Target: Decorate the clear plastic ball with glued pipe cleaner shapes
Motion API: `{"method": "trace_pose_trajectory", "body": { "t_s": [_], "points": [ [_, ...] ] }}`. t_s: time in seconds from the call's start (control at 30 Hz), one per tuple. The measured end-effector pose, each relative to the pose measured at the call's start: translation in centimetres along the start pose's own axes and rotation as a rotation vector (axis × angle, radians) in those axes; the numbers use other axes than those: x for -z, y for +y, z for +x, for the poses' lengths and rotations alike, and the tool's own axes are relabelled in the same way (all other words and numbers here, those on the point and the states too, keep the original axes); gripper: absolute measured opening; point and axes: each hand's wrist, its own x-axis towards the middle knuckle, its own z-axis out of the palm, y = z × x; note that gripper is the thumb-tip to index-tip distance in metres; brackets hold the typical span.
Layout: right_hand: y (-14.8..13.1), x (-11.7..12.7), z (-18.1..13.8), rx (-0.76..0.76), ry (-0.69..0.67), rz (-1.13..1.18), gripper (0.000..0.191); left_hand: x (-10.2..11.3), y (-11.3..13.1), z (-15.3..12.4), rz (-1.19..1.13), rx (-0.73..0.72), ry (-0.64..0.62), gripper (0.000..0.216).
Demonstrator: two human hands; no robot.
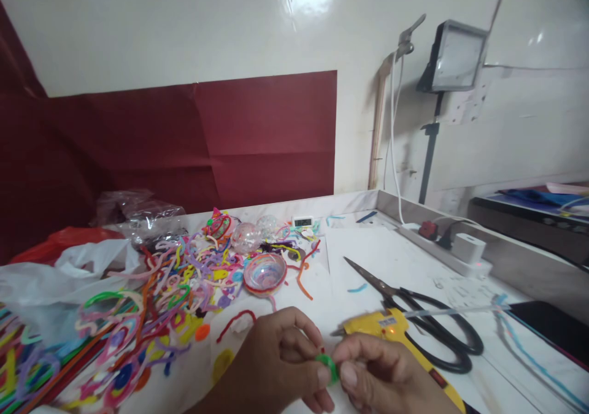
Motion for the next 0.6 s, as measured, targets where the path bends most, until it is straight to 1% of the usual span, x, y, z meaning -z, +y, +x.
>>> {"method": "trace_pose_trajectory", "body": {
  "t_s": [0.13, 0.27, 0.37, 0.47, 0.6],
  "points": [
    [0.3, 0.2, 0.2, -0.045, -0.054, 0.050, 0.034, -0.1, -0.2, 0.1, 0.046, 0.004, 0.020, 0.029],
    [0.6, 0.9, 0.4, -0.105, -0.079, -0.047, 0.041, -0.1, -0.1, -0.1, 0.080, 0.015, 0.014, 0.027],
    [0.8, 1.2, 0.5, -0.115, -0.111, -0.098, 0.042, 0.1, -0.2, -0.2, 0.102, 0.023, 0.002, 0.029],
    [0.8, 1.3, 0.7, -0.136, -0.183, -0.066, 0.042, 0.3, -0.4, -0.2, 0.131, 0.023, -0.016, 0.033],
    [0.7, 1.2, 0.9, -0.145, -0.218, -0.086, 0.046, 0.2, -0.7, -0.3, 0.156, 0.054, 0.019, 0.036]
  ]
}}
